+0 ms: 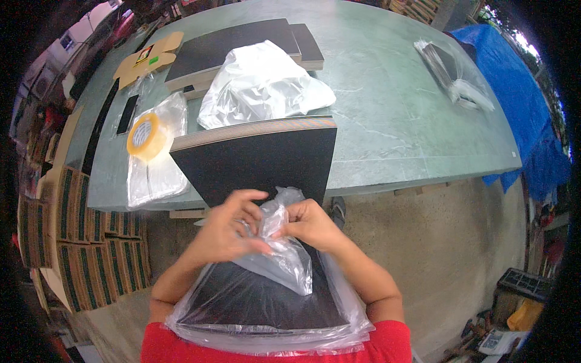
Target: The person places items into plastic bags, smooths the plastic, and stacks the bagged items on top of one another on a work table.
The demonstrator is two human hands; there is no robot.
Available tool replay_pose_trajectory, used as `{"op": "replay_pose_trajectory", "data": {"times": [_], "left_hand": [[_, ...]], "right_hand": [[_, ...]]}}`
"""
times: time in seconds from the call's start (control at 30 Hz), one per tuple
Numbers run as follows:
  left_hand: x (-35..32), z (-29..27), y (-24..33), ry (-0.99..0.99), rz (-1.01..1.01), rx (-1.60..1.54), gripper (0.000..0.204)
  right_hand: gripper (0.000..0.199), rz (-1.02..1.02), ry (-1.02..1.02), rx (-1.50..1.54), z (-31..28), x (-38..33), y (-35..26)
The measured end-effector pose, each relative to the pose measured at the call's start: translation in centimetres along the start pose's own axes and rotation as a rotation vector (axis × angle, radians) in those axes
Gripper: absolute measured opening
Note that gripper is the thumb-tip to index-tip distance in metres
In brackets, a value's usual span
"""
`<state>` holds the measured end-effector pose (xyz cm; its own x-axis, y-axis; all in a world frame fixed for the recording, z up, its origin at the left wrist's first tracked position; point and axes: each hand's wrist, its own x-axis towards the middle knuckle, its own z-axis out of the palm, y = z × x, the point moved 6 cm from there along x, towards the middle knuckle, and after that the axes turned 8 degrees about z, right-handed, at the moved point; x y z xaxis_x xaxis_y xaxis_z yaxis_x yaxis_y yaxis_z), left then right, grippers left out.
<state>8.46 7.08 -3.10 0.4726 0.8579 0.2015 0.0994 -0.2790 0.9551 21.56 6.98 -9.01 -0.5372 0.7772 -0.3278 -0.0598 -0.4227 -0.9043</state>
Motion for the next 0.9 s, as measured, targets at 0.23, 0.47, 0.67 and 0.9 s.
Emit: {"op": "replay_pose_trajectory", "data": {"times": [0.23,0.47,0.67,0.9], "left_hand": [[0.0,0.5,-1.7,0.051,-0.003,-0.023,0.056],[-6.4,-4.8,-10.5,0.003,-0.242,0.260,0.023],[-16.4,-18.9,-7.7,1.118,-0.202,0.314,0.008],[-1.7,-2.4,-1.5,-0.007,-0.058,0.167,0.016]], "right_hand": [[0.014,-0.018,0.041,0.238,-0.2,0.4,0.4],[0.014,-0.204,-0.086,0.757,-5.7,-2.2,0.3],[0.011,0.016,0.182,0.309,-8.1,-4.3,1.3],[0.017,-0.005,-0.186,0.386,0.9,0.8,0.0]]}}
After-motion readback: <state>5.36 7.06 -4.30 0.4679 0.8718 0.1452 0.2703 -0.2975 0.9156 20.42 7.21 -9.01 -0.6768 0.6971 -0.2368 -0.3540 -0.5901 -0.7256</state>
